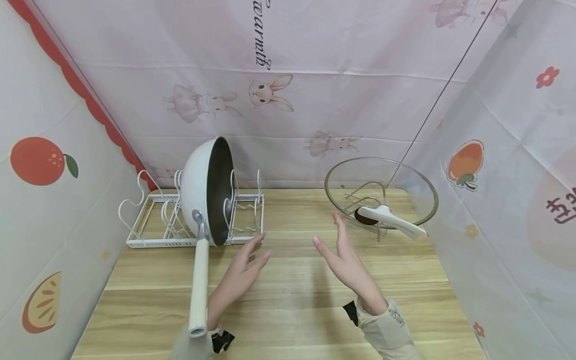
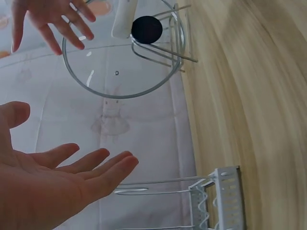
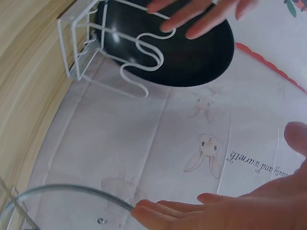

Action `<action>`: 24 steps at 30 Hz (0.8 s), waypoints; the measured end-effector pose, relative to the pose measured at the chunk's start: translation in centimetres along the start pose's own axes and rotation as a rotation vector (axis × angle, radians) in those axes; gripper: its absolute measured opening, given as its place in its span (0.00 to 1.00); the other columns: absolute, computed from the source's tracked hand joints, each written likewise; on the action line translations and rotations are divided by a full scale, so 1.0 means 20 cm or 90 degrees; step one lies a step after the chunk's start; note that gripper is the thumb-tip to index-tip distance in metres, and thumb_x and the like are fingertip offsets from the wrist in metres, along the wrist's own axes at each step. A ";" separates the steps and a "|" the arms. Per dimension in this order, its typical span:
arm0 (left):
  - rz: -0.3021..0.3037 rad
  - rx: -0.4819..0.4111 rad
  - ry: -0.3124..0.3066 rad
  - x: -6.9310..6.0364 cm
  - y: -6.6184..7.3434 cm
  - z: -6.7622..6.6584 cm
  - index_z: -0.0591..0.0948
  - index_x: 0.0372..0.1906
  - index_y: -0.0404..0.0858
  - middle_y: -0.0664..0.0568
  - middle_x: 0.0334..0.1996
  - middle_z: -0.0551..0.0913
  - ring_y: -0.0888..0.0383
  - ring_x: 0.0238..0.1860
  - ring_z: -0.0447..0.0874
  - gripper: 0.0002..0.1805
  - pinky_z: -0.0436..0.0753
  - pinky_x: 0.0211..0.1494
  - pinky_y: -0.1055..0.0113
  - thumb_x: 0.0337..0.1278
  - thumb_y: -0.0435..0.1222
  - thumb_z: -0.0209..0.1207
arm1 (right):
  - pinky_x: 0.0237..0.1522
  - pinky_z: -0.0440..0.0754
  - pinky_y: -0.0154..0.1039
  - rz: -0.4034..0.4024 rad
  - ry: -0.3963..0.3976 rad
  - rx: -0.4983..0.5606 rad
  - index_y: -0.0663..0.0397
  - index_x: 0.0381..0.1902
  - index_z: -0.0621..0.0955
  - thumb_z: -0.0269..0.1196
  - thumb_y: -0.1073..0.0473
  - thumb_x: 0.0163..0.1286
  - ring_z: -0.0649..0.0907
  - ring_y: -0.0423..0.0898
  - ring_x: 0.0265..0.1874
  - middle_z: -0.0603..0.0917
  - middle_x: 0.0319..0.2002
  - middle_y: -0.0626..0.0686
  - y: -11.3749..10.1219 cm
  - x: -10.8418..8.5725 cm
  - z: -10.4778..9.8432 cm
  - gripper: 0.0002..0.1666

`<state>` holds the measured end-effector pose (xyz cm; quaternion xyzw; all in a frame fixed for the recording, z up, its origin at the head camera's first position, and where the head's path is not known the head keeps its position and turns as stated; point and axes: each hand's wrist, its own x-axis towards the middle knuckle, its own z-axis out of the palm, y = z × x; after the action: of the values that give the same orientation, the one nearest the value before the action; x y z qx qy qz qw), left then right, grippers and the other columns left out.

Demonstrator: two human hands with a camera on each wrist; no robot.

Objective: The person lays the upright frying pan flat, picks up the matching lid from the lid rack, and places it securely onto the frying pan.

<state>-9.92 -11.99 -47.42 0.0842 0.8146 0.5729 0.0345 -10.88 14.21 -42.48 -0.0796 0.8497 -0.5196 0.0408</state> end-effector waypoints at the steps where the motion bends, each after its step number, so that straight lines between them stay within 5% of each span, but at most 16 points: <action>1: -0.009 -0.020 -0.003 -0.01 -0.01 -0.01 0.64 0.73 0.37 0.38 0.71 0.66 0.38 0.69 0.66 0.30 0.68 0.70 0.44 0.72 0.43 0.55 | 0.72 0.45 0.67 0.006 -0.004 0.015 0.46 0.80 0.39 0.55 0.38 0.74 0.44 0.59 0.77 0.39 0.79 0.57 -0.01 0.00 0.00 0.52; 8: -0.069 -0.103 -0.004 -0.06 -0.06 -0.07 0.67 0.71 0.38 0.40 0.69 0.69 0.40 0.66 0.71 0.26 0.71 0.69 0.48 0.74 0.39 0.52 | 0.75 0.45 0.60 0.024 -0.033 0.148 0.52 0.79 0.41 0.54 0.43 0.77 0.47 0.59 0.77 0.41 0.79 0.58 -0.04 0.02 0.03 0.48; 13: -0.068 -0.184 0.017 -0.08 -0.08 -0.10 0.67 0.68 0.26 0.29 0.64 0.71 0.35 0.60 0.76 0.23 0.81 0.59 0.59 0.74 0.31 0.48 | 0.75 0.48 0.60 0.031 -0.034 0.204 0.55 0.78 0.44 0.53 0.45 0.77 0.50 0.60 0.76 0.44 0.78 0.60 -0.06 0.03 0.06 0.45; 18: -0.071 -0.289 0.053 -0.10 -0.11 -0.13 0.72 0.59 0.20 0.31 0.54 0.80 0.46 0.50 0.85 0.18 0.84 0.50 0.67 0.73 0.28 0.44 | 0.74 0.49 0.62 0.052 -0.039 0.276 0.57 0.78 0.46 0.51 0.48 0.78 0.52 0.61 0.75 0.47 0.78 0.62 -0.07 0.05 0.11 0.42; 21: -0.059 -0.381 0.012 -0.11 -0.17 -0.18 0.78 0.54 0.31 0.43 0.49 0.85 0.52 0.47 0.87 0.16 0.85 0.50 0.67 0.73 0.29 0.42 | 0.74 0.46 0.62 0.062 -0.058 0.320 0.59 0.78 0.46 0.50 0.48 0.79 0.52 0.61 0.75 0.48 0.77 0.63 -0.08 0.06 0.14 0.41; 24: -0.056 -0.513 -0.100 -0.12 -0.26 -0.24 0.80 0.52 0.42 0.51 0.48 0.86 0.53 0.49 0.87 0.19 0.84 0.54 0.66 0.76 0.30 0.38 | 0.75 0.44 0.61 0.066 -0.095 0.394 0.61 0.77 0.46 0.49 0.48 0.79 0.52 0.62 0.75 0.48 0.76 0.65 -0.10 0.06 0.17 0.41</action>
<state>-8.89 -18.64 -50.79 0.0727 0.5229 0.8358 0.1508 -11.30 10.22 -42.26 -0.0581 0.6488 -0.7435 0.1514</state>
